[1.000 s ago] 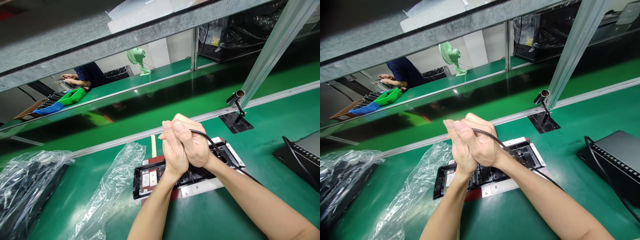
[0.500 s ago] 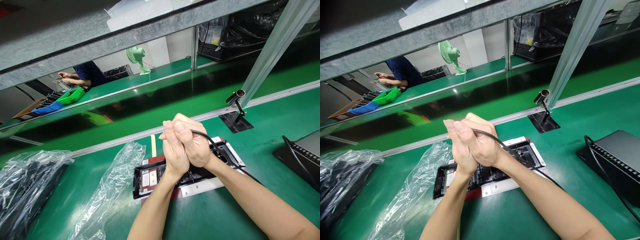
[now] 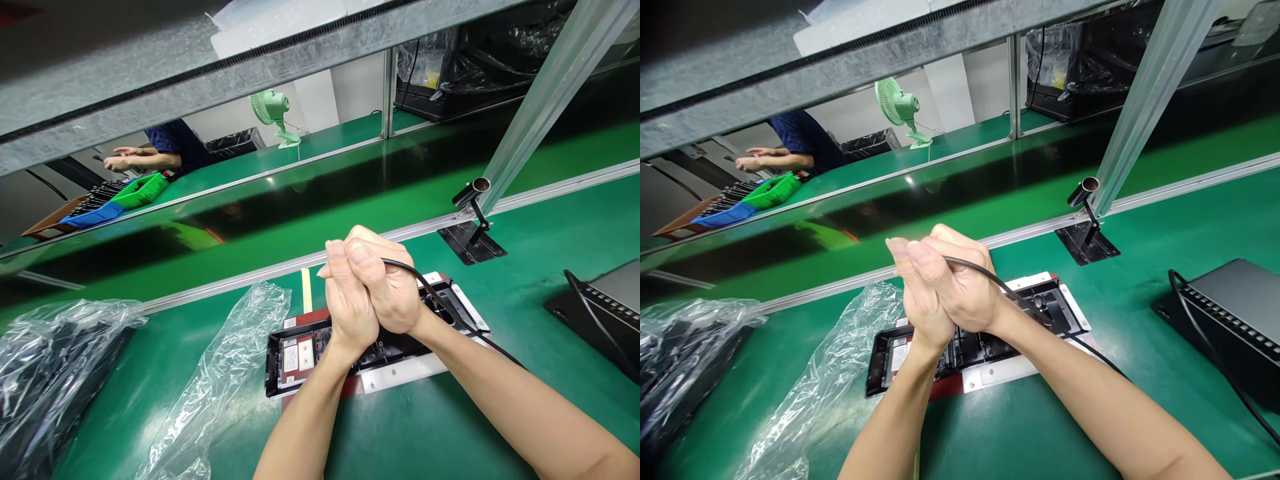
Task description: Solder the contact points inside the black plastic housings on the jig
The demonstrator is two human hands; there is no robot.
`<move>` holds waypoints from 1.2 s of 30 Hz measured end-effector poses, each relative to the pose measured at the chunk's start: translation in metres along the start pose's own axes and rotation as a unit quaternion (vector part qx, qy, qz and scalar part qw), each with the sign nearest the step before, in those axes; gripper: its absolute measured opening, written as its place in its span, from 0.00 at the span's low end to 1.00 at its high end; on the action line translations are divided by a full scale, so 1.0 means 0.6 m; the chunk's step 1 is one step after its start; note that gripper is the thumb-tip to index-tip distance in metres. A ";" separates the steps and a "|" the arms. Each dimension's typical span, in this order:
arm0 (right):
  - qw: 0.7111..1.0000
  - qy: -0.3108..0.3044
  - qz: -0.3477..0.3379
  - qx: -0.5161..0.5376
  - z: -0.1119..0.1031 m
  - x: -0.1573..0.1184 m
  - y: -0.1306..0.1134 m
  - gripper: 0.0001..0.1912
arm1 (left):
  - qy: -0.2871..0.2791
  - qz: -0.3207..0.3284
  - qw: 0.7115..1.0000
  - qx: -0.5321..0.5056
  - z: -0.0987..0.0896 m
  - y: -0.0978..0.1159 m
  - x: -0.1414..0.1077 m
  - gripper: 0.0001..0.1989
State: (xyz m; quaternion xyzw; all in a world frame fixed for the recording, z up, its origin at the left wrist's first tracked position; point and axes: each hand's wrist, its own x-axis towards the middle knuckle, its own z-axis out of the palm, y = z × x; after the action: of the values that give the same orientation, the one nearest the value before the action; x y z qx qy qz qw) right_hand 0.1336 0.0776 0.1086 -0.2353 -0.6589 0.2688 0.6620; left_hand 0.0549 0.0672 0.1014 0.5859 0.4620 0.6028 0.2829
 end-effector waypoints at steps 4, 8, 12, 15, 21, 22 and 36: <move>1.000 -0.001 -0.008 0.007 -0.001 0.000 0.000 0.22 | 0.035 0.019 0.999 0.003 0.001 0.008 0.003 0.31; 1.000 0.002 0.001 -0.003 0.000 -0.001 0.000 0.24 | 0.020 0.028 0.999 -0.005 0.002 0.007 0.004 0.29; 1.000 0.001 -0.004 0.002 0.001 -0.001 0.001 0.23 | 0.018 0.031 0.999 0.002 0.001 0.005 0.002 0.30; 1.000 0.005 -0.007 0.003 0.001 -0.001 0.002 0.23 | 0.006 0.027 1.000 0.001 0.001 0.006 0.001 0.31; 1.000 -0.002 -0.003 0.005 -0.001 -0.001 0.001 0.22 | -0.021 0.009 1.000 -0.014 0.002 0.012 -0.001 0.32; 1.000 -0.003 -0.001 0.003 -0.001 -0.001 0.000 0.22 | -0.019 0.006 1.000 -0.011 0.002 0.012 -0.001 0.32; 1.000 -0.002 0.000 0.003 -0.001 -0.002 0.000 0.24 | -0.020 0.001 1.000 0.002 -0.001 0.005 -0.003 0.32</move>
State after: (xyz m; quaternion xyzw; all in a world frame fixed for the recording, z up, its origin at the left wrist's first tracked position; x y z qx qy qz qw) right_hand 0.1339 0.0769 0.1076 -0.2330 -0.6594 0.2708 0.6615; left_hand 0.0551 0.0643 0.1032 0.5984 0.4570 0.5905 0.2904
